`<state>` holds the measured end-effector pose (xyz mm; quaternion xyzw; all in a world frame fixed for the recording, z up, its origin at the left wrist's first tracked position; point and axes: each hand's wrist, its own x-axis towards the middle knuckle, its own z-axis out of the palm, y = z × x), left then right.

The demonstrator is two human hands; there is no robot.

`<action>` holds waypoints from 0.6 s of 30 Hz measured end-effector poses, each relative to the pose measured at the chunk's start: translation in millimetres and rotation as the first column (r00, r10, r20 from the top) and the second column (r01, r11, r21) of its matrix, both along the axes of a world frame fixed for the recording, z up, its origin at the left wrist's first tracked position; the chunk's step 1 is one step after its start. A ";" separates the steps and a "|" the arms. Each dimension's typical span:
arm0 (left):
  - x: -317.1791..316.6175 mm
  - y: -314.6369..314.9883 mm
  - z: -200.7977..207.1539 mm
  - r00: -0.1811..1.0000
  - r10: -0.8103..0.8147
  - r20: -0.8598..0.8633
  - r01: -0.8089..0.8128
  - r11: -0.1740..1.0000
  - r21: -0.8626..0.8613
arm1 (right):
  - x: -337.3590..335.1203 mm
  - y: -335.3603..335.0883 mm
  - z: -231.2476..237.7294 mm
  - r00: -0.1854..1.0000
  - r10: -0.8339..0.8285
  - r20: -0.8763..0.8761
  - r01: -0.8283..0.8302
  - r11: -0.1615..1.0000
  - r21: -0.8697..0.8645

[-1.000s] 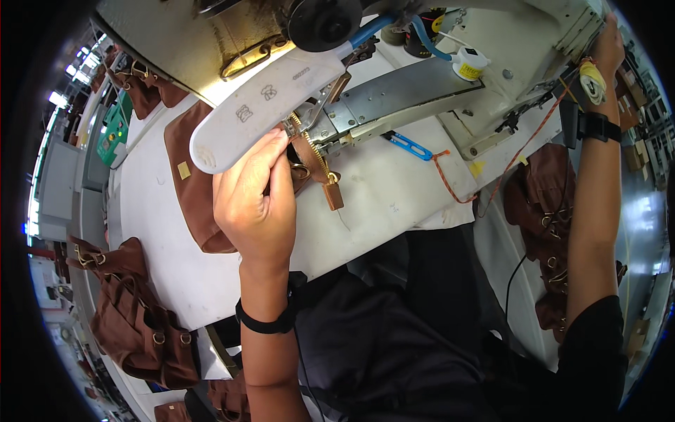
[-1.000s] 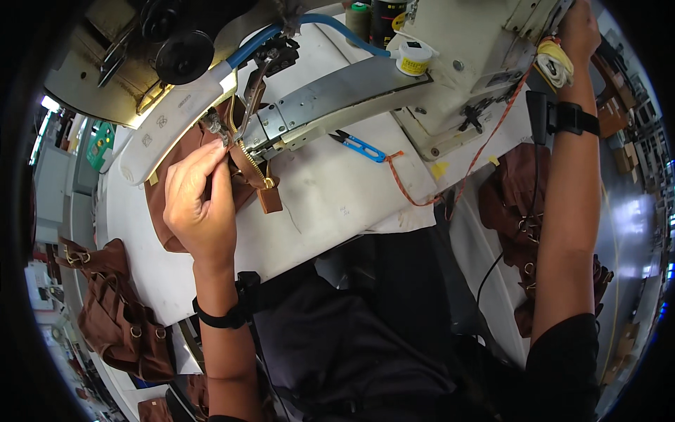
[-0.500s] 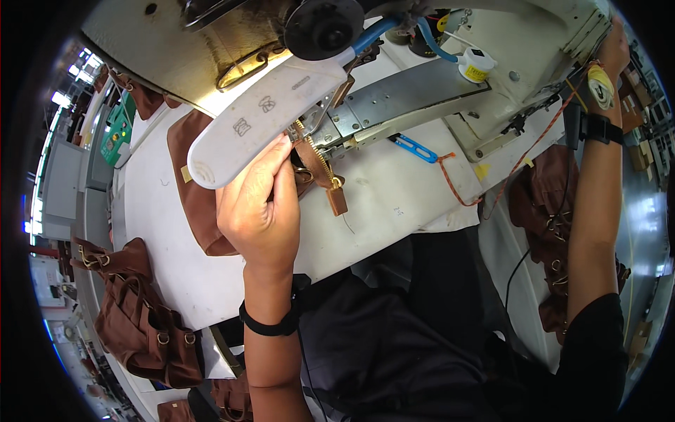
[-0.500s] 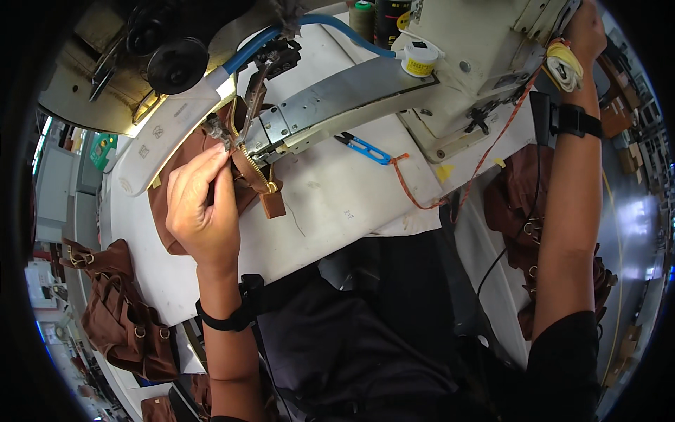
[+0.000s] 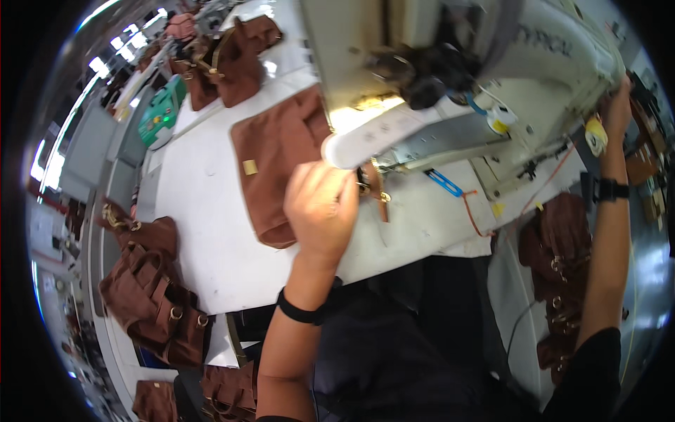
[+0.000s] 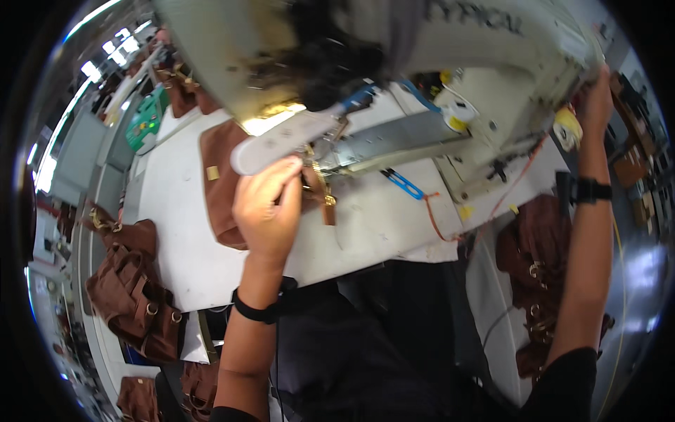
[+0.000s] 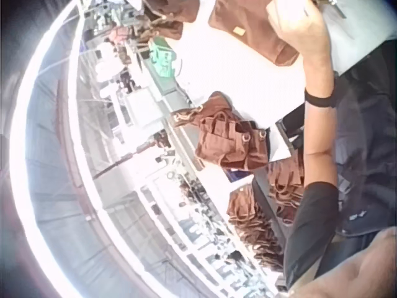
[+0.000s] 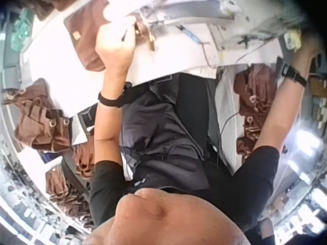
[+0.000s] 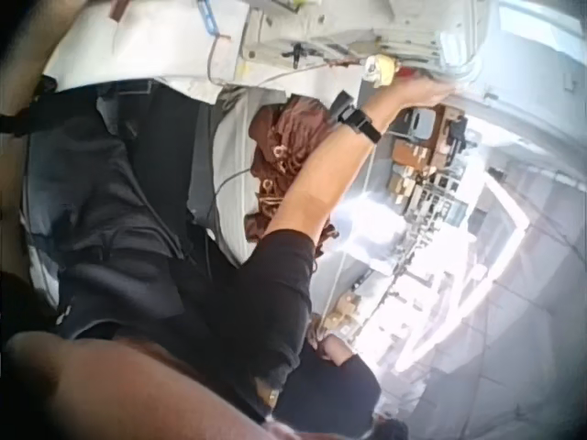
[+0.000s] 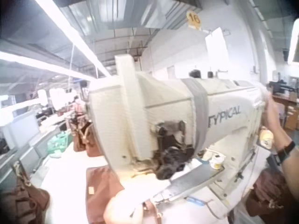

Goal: The person sews a zipper onto a brown bag using a sewing machine, aligning the zipper and guiding the bag under the needle. They trim excess thread with scissors and place the finished bag on a stack of similar bags.

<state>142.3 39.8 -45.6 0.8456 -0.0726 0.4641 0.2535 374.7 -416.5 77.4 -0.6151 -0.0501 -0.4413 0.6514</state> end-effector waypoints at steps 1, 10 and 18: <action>-1.4 3.8 -1.4 1.000 0.012 0.015 -0.012 1.000 0.007 | -16.3 22.6 11.9 0.997 0.053 -0.060 -0.045 0.991 0.125; -12.0 -2.4 5.7 0.996 0.011 0.086 -0.010 1.000 -0.012 | 31.0 -22.6 118.9 0.874 -0.450 -0.181 0.150 0.606 -0.781; -7.2 -7.3 4.7 0.996 0.009 0.092 -0.008 1.000 -0.011 | 45.0 -40.4 0.9 0.888 -0.439 0.136 0.459 0.851 -0.253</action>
